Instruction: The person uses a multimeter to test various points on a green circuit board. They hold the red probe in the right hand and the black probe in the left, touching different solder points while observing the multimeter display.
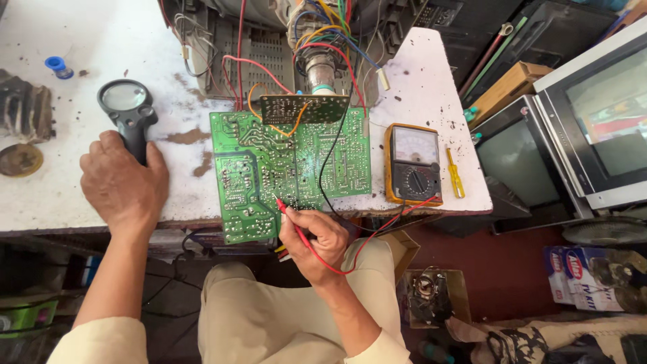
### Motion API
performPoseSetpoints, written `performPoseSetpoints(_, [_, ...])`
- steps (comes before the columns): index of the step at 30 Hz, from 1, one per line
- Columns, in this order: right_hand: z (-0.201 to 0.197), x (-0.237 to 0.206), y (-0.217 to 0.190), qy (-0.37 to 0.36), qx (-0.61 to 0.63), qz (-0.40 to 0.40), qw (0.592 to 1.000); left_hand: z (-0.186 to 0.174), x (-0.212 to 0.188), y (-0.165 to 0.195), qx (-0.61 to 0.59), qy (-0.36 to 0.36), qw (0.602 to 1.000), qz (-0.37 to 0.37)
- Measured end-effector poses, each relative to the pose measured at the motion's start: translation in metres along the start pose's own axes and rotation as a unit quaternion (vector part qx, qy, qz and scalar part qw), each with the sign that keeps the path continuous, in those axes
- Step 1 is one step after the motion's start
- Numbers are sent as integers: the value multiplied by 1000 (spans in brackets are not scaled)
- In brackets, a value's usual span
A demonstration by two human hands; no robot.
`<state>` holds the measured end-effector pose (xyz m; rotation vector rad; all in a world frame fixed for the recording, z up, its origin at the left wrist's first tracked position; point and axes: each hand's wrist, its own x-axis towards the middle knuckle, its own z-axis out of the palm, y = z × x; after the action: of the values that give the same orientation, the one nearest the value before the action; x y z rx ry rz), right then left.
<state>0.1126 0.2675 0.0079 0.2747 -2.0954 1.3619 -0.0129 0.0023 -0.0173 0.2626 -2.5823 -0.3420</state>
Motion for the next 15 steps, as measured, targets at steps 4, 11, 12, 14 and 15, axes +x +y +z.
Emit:
performPoseSetpoints(4, [0,-6,6,25,18,-15,999,4,-1,1,135,183,971,79])
performPoseSetpoints(11, [6,-6,9,24,-14,-30,999,-11,7,4,-32,12,999,-24])
performPoseSetpoints(12, [5,-6,9,21,-15,-24,999,-13,7,5,-27,12,999,-23])
performPoseSetpoints(14, [6,-5,8,18,-11,-30,999,-16,8,7,-20,13,1000,-17])
performPoseSetpoints(15, [6,-4,8,17,-9,-33,999,-16,8,8,-21,13,1000,-18])
